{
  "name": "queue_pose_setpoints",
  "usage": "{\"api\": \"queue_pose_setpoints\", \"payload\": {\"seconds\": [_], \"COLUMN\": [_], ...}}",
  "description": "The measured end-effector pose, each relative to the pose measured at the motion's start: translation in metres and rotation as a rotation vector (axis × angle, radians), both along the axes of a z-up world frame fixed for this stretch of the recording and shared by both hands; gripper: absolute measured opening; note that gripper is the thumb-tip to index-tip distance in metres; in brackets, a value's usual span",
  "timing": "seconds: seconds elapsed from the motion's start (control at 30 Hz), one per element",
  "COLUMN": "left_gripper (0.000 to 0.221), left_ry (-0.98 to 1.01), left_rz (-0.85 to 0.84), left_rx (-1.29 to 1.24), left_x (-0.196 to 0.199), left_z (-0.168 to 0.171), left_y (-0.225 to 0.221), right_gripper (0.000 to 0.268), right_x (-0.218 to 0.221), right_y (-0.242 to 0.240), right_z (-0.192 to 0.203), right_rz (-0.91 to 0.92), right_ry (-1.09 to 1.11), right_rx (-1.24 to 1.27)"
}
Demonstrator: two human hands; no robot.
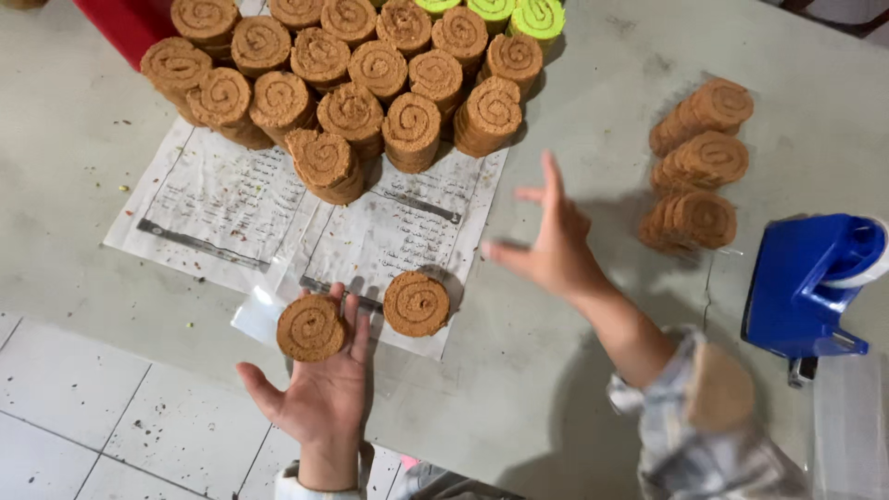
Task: The person places a cake roll into a clear plastic container and seals it using adhesive tape from a dispenser.
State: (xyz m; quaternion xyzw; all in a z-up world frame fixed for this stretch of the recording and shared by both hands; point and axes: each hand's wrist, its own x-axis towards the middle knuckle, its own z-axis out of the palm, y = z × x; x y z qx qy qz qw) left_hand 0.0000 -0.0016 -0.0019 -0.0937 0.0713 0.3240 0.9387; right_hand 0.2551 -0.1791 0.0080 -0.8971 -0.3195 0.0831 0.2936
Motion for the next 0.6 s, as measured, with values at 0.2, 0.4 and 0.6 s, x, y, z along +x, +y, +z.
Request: {"api": "queue_pose_setpoints", "payload": {"seconds": [0.2, 0.4, 0.6], "left_gripper": [0.089, 0.087, 0.047], "left_ry": [0.011, -0.239, -0.005], "left_rz": [0.001, -0.050, -0.473], "left_rx": [0.084, 0.160, -0.148], "left_x": [-0.001, 0.004, -0.024], "left_z": [-0.001, -0.019, -0.192], "left_y": [-0.003, 0.005, 0.076], "right_gripper": [0.142, 0.144, 0.149], "right_x": [0.048, 0.064, 0.077], "right_y": [0.054, 0.083, 0.091], "right_z": [-0.054, -0.053, -0.055], "right_rz": [-0.310, -0.420, -0.476], "right_ry": [-0.113, -0.149, -0.169], "right_rx": [0.269, 0.222, 0.175]}}
